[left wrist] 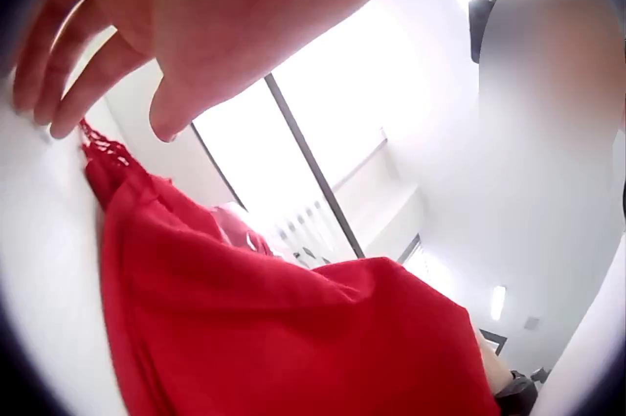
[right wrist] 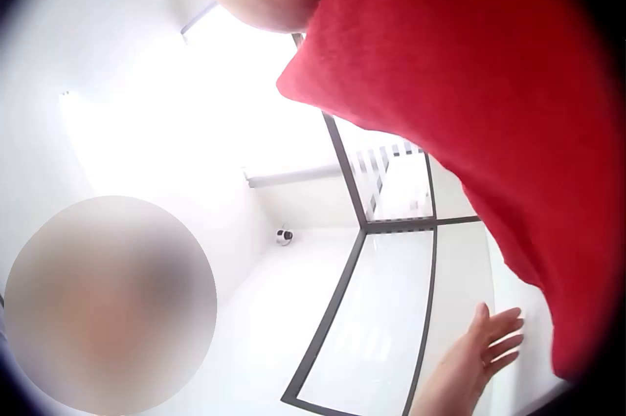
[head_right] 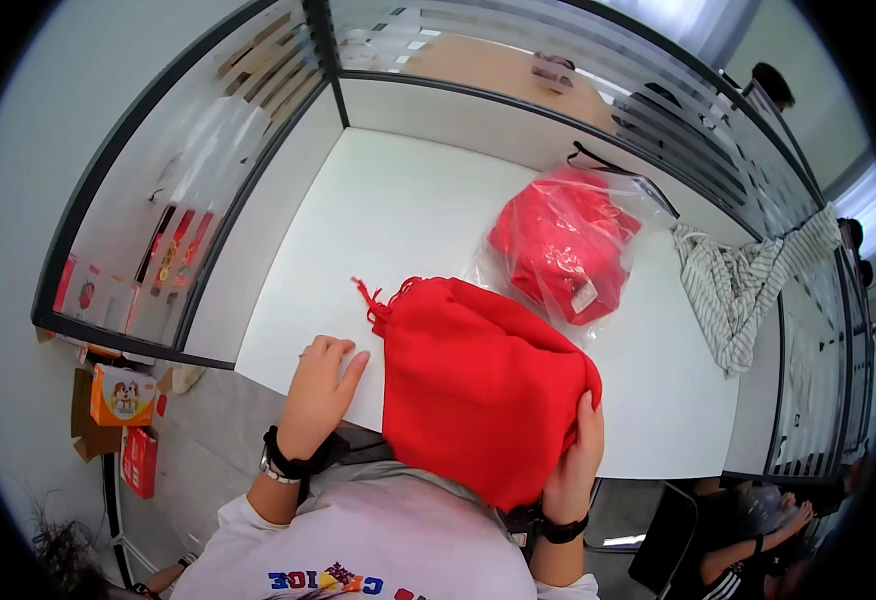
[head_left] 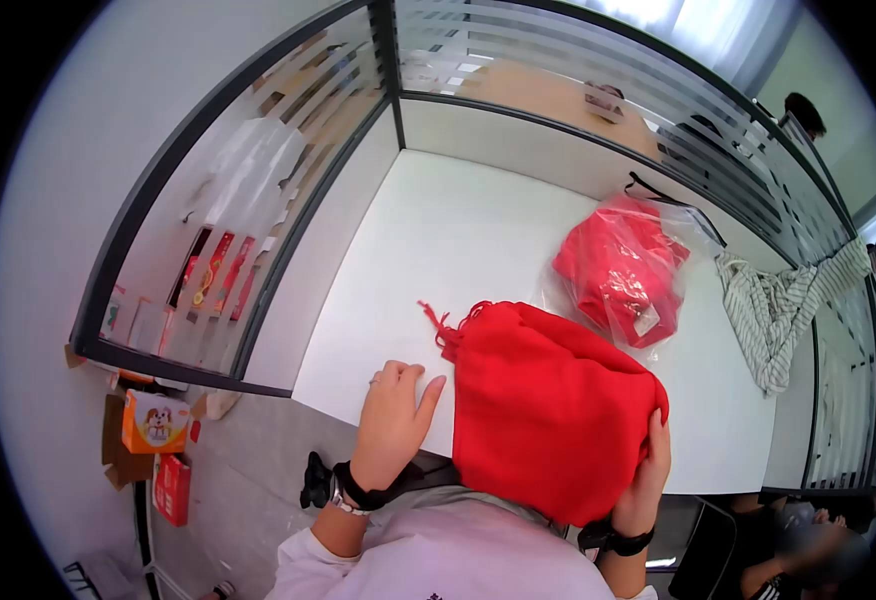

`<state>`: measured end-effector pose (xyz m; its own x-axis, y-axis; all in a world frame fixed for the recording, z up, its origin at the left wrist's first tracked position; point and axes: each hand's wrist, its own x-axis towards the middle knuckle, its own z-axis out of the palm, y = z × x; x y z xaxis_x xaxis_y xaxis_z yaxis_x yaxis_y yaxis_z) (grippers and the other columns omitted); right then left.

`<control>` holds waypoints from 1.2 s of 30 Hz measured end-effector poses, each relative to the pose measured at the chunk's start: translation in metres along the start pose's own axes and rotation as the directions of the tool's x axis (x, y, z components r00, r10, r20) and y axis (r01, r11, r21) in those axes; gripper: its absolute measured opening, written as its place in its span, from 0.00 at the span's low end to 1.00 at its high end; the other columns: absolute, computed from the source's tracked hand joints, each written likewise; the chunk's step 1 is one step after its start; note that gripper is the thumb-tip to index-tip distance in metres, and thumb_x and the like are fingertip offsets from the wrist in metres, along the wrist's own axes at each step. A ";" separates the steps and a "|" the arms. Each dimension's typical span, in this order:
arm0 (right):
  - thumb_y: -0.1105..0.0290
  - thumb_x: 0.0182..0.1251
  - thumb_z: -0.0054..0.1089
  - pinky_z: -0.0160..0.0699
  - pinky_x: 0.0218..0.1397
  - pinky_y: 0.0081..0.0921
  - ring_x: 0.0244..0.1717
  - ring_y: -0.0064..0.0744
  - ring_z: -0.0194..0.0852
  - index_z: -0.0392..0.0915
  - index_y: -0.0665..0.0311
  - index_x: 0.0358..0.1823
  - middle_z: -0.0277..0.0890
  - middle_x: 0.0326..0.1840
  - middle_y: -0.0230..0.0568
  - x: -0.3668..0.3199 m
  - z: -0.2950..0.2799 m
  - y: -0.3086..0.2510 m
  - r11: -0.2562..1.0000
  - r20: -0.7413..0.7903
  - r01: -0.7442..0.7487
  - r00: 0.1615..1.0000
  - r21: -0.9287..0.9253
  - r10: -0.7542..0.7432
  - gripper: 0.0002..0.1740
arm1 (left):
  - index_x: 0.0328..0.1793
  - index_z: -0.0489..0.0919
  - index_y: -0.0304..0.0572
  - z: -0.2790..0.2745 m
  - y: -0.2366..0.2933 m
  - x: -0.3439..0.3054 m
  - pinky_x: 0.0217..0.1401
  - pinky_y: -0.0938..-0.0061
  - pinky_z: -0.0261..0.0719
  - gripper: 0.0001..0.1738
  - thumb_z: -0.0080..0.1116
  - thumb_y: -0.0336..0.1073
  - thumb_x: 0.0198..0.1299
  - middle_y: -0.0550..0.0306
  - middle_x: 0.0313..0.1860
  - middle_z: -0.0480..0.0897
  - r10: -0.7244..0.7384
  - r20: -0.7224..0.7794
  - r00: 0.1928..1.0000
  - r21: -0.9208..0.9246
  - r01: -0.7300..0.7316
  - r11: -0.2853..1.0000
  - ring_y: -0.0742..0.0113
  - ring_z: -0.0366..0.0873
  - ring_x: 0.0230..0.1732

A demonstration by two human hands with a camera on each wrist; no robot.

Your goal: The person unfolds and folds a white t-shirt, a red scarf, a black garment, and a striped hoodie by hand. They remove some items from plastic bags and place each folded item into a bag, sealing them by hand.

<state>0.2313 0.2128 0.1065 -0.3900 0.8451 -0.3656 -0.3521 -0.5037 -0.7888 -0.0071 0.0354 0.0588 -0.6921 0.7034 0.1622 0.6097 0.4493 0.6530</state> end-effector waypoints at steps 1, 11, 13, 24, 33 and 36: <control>0.59 0.84 0.48 0.72 0.71 0.33 0.69 0.34 0.73 0.67 0.67 0.73 0.72 0.71 0.43 0.002 -0.010 0.007 0.998 0.000 -0.024 1.000 0.053 0.024 0.25 | 0.50 0.82 0.31 0.003 0.000 -0.002 0.50 0.62 0.77 0.17 0.58 0.42 0.74 0.43 0.46 0.81 -0.042 0.050 0.998 -0.018 0.043 0.999 0.50 0.80 0.46; 0.54 0.85 0.46 0.74 0.66 0.27 0.62 0.28 0.77 0.72 0.65 0.68 0.78 0.64 0.38 -0.010 -0.002 0.004 0.997 0.093 -0.016 0.996 0.076 0.009 0.24 | 0.49 0.77 0.34 0.033 0.030 -0.012 0.49 0.65 0.76 0.17 0.69 0.39 0.65 0.49 0.45 0.78 -0.085 0.358 0.930 -0.355 0.220 0.908 0.57 0.77 0.46; 0.58 0.85 0.47 0.69 0.74 0.34 0.70 0.35 0.72 0.68 0.68 0.72 0.71 0.73 0.44 -0.010 -0.008 -0.003 0.980 0.155 -0.060 0.987 0.190 0.030 0.25 | 0.49 0.76 0.32 0.038 0.027 -0.015 0.47 0.62 0.75 0.18 0.68 0.41 0.66 0.46 0.43 0.76 0.052 0.057 0.997 -0.005 -0.051 0.999 0.50 0.75 0.44; 0.57 0.84 0.48 0.68 0.74 0.34 0.71 0.34 0.70 0.67 0.68 0.74 0.71 0.73 0.43 -0.008 -0.012 -0.004 0.978 0.141 -0.016 0.990 0.207 -0.013 0.27 | 0.41 0.72 0.37 0.066 0.036 -0.017 0.40 0.63 0.71 0.12 0.63 0.36 0.68 0.51 0.32 0.73 0.022 0.075 0.997 -0.273 -0.001 0.962 0.53 0.74 0.36; 0.62 0.81 0.55 0.81 0.52 0.23 0.45 0.25 0.84 0.82 0.71 0.53 0.85 0.46 0.39 0.007 -0.022 -0.042 0.885 0.021 0.375 0.923 -0.277 -0.384 0.17 | 0.60 0.69 0.42 -0.031 0.049 0.024 0.48 0.79 0.78 0.14 0.58 0.29 0.74 0.55 0.46 0.86 -0.138 0.233 0.963 -0.862 0.270 0.429 0.75 0.82 0.45; 0.62 0.80 0.58 0.80 0.53 0.22 0.45 0.24 0.83 0.81 0.73 0.53 0.85 0.47 0.40 0.009 -0.026 -0.059 0.905 0.104 0.371 0.928 -0.208 -0.357 0.18 | 0.72 0.66 0.39 -0.053 0.060 0.031 0.56 0.76 0.80 0.25 0.59 0.27 0.72 0.52 0.51 0.84 -0.131 0.182 0.975 -0.935 0.213 0.283 0.71 0.82 0.51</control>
<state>0.2708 0.2544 0.1370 -0.3254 0.9456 -0.0063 -0.2860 -0.1048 -0.9525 -0.0124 0.0553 0.1423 -0.6840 0.7269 -0.0619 -0.3361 -0.2387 0.9111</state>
